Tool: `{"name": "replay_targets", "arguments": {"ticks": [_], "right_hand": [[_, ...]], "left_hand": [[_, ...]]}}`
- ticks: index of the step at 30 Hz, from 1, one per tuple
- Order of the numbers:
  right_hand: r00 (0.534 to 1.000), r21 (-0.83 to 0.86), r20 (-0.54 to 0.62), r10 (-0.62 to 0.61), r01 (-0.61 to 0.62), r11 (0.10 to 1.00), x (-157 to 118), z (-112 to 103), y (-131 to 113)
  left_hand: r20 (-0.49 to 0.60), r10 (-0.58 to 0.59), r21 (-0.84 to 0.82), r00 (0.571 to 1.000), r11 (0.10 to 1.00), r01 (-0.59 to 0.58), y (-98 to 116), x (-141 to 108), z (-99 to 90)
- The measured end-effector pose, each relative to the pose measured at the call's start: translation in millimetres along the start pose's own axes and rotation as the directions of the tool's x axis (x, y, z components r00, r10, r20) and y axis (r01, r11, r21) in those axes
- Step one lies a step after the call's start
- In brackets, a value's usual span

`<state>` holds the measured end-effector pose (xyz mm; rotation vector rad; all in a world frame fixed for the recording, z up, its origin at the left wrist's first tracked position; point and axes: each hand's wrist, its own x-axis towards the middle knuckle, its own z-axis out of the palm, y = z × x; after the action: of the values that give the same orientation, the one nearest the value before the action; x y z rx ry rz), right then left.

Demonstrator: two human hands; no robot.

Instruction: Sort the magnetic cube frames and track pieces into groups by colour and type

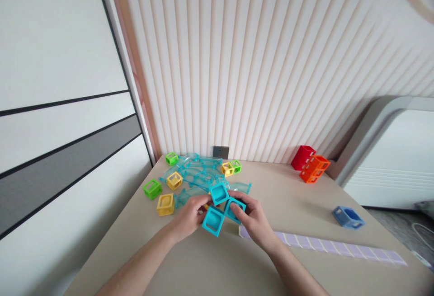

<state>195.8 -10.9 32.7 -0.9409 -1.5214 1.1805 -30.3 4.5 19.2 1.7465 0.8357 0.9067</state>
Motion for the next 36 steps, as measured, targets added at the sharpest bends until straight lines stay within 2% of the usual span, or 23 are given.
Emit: {"name": "replay_targets", "arguments": {"ticks": [4,10,24,28,33,36], "right_hand": [[0.998,-0.048,0.026,-0.057,0.058,0.997,0,0,-3],[0.996,-0.086,0.038,-0.076,0.079,0.993,1,-1,-4],[0.998,-0.087,0.018,-0.054,0.055,0.995,-1,1,-3],[0.998,0.047,-0.011,0.06,-0.06,0.997,-1,4,-3],[0.998,0.072,-0.026,0.063,-0.061,0.996,0,6,-1],[0.996,0.086,-0.034,0.084,-0.08,0.993,0,6,-2]], "left_hand": [[0.008,0.015,0.037,1.0,0.999,-0.015,-1,0,-0.9],[0.018,0.066,0.085,0.998,0.994,-0.067,3,0,-2.6],[0.005,-0.02,0.066,1.0,0.998,0.02,-7,0,-3.1],[0.014,-0.011,0.155,1.0,0.988,0.008,-1,0,-5.5],[0.058,0.102,0.379,0.993,0.918,-0.117,-2,-3,-11.3],[0.078,0.164,0.44,0.983,0.88,-0.181,-10,-5,-13.7]]}}
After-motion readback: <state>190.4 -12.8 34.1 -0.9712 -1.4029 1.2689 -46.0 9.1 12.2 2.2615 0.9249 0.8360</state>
